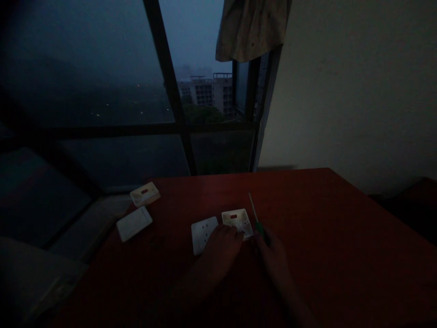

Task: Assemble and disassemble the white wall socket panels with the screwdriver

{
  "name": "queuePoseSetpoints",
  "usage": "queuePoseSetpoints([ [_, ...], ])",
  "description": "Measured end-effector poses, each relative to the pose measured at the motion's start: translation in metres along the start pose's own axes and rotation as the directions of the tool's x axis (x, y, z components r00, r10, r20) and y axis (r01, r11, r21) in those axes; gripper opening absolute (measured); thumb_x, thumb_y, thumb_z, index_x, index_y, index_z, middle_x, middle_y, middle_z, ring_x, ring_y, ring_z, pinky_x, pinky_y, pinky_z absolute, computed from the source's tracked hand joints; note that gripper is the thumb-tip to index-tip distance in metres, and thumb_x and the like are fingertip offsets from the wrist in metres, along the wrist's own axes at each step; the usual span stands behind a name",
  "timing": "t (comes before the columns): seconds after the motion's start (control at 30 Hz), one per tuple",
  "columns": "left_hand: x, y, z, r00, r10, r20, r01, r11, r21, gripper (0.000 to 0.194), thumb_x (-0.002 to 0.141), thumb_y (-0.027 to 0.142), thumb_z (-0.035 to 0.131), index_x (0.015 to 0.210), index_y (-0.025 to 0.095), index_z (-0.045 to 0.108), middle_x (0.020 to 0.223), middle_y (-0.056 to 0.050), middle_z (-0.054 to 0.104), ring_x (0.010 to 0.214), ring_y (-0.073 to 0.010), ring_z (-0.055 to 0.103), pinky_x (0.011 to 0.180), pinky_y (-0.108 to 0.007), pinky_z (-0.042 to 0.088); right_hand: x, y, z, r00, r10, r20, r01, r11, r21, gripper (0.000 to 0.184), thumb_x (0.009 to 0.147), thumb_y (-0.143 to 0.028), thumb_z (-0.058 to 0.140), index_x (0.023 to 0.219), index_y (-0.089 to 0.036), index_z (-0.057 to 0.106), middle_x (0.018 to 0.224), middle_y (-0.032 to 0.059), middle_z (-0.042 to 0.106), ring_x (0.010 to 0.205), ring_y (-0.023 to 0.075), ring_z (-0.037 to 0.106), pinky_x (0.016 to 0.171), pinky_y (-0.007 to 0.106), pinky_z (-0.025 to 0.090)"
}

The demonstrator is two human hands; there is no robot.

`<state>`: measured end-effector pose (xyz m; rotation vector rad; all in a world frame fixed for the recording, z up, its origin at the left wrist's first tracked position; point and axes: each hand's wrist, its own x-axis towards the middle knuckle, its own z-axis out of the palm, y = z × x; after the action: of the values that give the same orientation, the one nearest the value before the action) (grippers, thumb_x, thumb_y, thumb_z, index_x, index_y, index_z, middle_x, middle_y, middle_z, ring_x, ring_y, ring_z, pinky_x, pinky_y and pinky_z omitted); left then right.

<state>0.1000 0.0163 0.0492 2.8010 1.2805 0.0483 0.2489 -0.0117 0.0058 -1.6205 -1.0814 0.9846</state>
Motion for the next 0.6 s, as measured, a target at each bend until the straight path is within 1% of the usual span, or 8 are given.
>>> queuePoseSetpoints([
  [0.07,-0.007,-0.004,-0.005,1.000,0.009,-0.020,-0.010,1.000,-0.014,0.018,0.088,0.013,0.047,0.095,0.015,0.064,0.091,-0.011,0.065,0.088,-0.0262,0.060,0.081,-0.042,0.046,-0.002,0.000,-0.001,1.000,-0.010,-0.010,0.010,0.999,-0.038,0.039,0.075,-0.054,0.056,0.086,-0.018,0.066,0.071,0.0040,0.066,0.064,0.0197,0.058,0.057,0.028,0.043],
  [0.13,-0.017,-0.016,-0.011,0.997,-0.007,-0.083,0.002,0.998,-0.058,0.020,0.087,0.017,0.049,0.103,0.018,0.061,0.099,-0.008,0.063,0.096,-0.0257,0.057,0.089,-0.043,0.042,-0.007,-0.002,-0.003,0.999,-0.012,-0.033,0.010,0.998,-0.067,0.040,0.075,-0.055,0.055,0.089,-0.018,0.066,0.076,0.0058,0.068,0.069,0.0218,0.060,0.061,0.029,0.045],
  [0.23,-0.032,-0.044,-0.016,0.974,-0.117,-0.192,0.082,0.980,-0.182,0.033,0.086,0.026,0.055,0.118,0.024,0.052,0.123,-0.006,0.054,0.111,-0.0253,0.049,0.096,-0.040,0.039,-0.023,-0.007,-0.009,0.999,-0.023,-0.036,0.019,0.995,-0.096,0.042,0.075,-0.054,0.056,0.096,-0.020,0.068,0.094,0.0092,0.071,0.085,0.0257,0.063,0.073,0.032,0.048],
  [0.3,-0.041,-0.063,-0.014,0.962,-0.181,-0.206,0.126,0.959,-0.252,0.044,0.084,0.031,0.058,0.125,0.023,0.046,0.130,-0.006,0.049,0.117,-0.0253,0.045,0.099,-0.039,0.037,-0.037,-0.007,-0.013,0.999,-0.024,0.031,0.028,0.988,-0.150,0.042,0.076,-0.054,0.055,0.101,-0.023,0.068,0.103,0.0088,0.070,0.092,0.0264,0.064,0.080,0.034,0.049],
  [0.37,-0.049,-0.077,-0.007,0.967,-0.184,-0.176,0.127,0.949,-0.289,0.057,0.080,0.036,0.064,0.131,0.024,0.041,0.136,-0.006,0.044,0.124,-0.0263,0.039,0.103,-0.040,0.033,-0.051,-0.002,-0.016,0.996,-0.019,0.082,0.038,0.972,-0.234,0.040,0.078,-0.053,0.054,0.105,-0.027,0.068,0.104,0.0072,0.071,0.093,0.0262,0.065,0.081,0.034,0.050],
  [0.43,-0.056,-0.086,0.001,0.982,-0.145,-0.123,0.102,0.948,-0.300,0.068,0.076,0.041,0.067,0.135,0.025,0.037,0.143,-0.006,0.036,0.130,-0.0279,0.031,0.107,-0.043,0.028,-0.063,0.006,-0.018,0.993,-0.030,0.117,0.065,0.946,-0.316,0.037,0.079,-0.052,0.052,0.103,-0.029,0.069,0.100,0.0066,0.072,0.088,0.0256,0.067,0.078,0.033,0.052],
  [0.5,-0.062,-0.089,0.007,0.989,-0.125,-0.074,0.097,0.947,-0.305,0.076,0.073,0.044,0.069,0.138,0.025,0.033,0.147,-0.007,0.030,0.134,-0.0290,0.026,0.109,-0.045,0.024,-0.073,0.016,-0.019,0.988,-0.054,0.145,0.105,0.924,-0.369,0.034,0.079,-0.050,0.051,0.099,-0.029,0.070,0.099,0.0068,0.073,0.086,0.0255,0.068,0.076,0.032,0.054],
  [0.6,-0.066,-0.088,0.011,0.988,-0.150,-0.033,0.131,0.935,-0.330,0.079,0.071,0.041,0.071,0.139,0.026,0.033,0.148,-0.007,0.028,0.134,-0.0294,0.026,0.109,-0.046,0.025,-0.084,0.026,-0.022,0.974,-0.120,0.191,0.193,0.881,-0.432,0.034,0.079,-0.046,0.052,0.103,-0.030,0.069,0.105,0.0067,0.071,0.092,0.0260,0.067,0.079,0.033,0.054],
])
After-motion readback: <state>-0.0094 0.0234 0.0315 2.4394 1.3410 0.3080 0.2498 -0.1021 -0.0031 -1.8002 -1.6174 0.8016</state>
